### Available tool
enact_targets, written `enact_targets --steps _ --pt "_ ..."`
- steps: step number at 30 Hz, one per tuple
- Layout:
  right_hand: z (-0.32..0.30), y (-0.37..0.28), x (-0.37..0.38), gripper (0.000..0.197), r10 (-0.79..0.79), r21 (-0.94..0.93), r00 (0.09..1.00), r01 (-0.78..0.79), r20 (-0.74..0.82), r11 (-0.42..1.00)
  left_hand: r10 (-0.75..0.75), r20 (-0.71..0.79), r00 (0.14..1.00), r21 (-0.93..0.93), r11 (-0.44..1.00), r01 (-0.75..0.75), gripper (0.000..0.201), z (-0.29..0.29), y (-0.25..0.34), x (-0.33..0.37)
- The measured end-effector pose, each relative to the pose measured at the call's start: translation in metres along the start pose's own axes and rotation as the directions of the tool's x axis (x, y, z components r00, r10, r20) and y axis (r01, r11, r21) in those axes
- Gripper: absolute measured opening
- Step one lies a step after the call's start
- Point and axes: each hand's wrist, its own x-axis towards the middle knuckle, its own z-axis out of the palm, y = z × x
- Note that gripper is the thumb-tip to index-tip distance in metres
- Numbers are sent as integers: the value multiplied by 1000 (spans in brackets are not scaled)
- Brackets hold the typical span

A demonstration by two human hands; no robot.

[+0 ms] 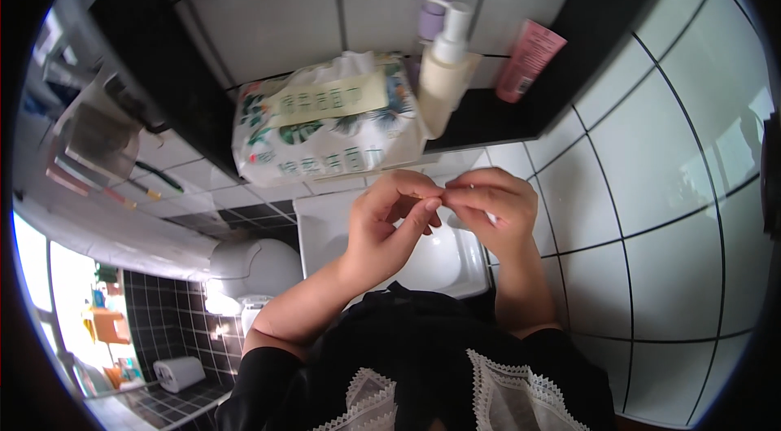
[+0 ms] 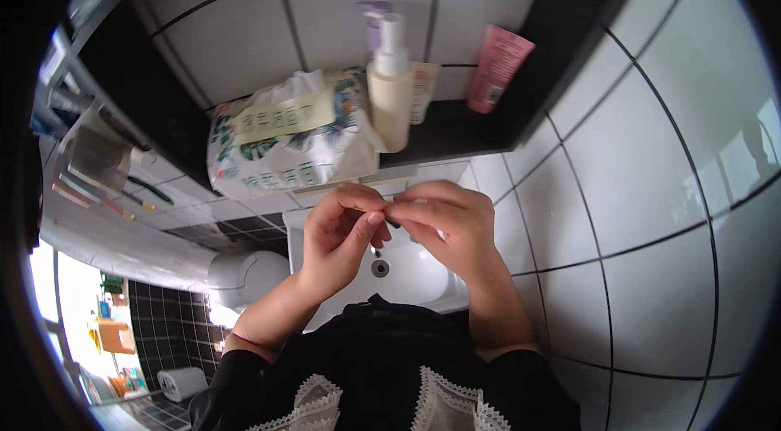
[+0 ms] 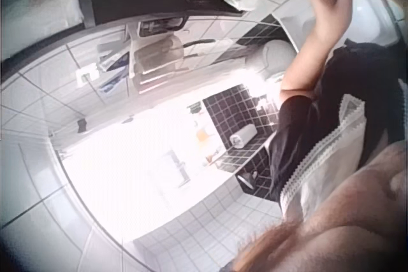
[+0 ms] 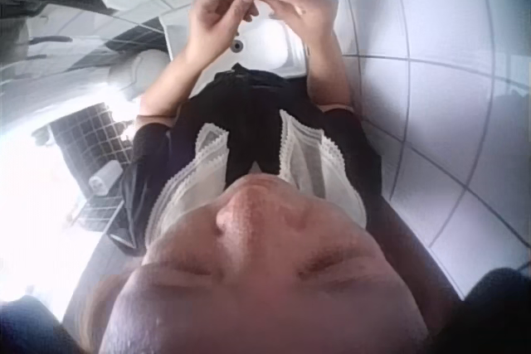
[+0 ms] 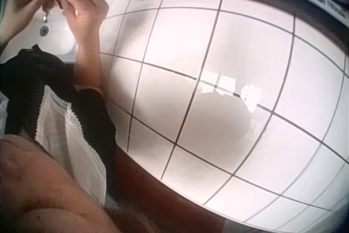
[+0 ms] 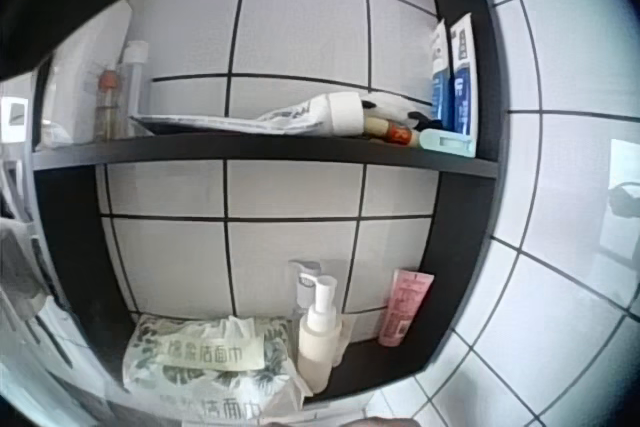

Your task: The person wipes the bathroom sink, toilet tank, and shelf using a wet wipe, and then rinses the sink faucet and handles by hand.

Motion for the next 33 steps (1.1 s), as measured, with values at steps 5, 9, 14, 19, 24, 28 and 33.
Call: enact_targets --steps 5,9,14,19,24,28,33 --pt "55 -32 15 28 -106 155 994 105 0 982 64 -118 991 27 998 -61 21 -49 20 -37" --pt "111 -60 33 25 -281 -40 960 281 0 959 362 -331 871 335 909 -250 39 -100 21 -61" --pt "168 -76 56 30 -321 -203 947 319 24 926 355 -550 756 443 891 -97 29 -151 23 -69" --pt "201 -70 68 27 -269 -347 963 265 37 900 412 -492 767 637 771 -6 19 -164 28 -63" --pt "215 -67 71 25 -236 -474 972 206 -2 856 414 -426 804 672 740 -26 24 -173 24 -58" --pt "216 -69 70 22 -163 -479 986 155 25 864 407 -402 820 681 732 -30 23 -178 23 -54" --pt "211 -69 71 26 -137 -469 980 190 144 863 438 -376 816 660 745 -96 18 -181 13 -51"
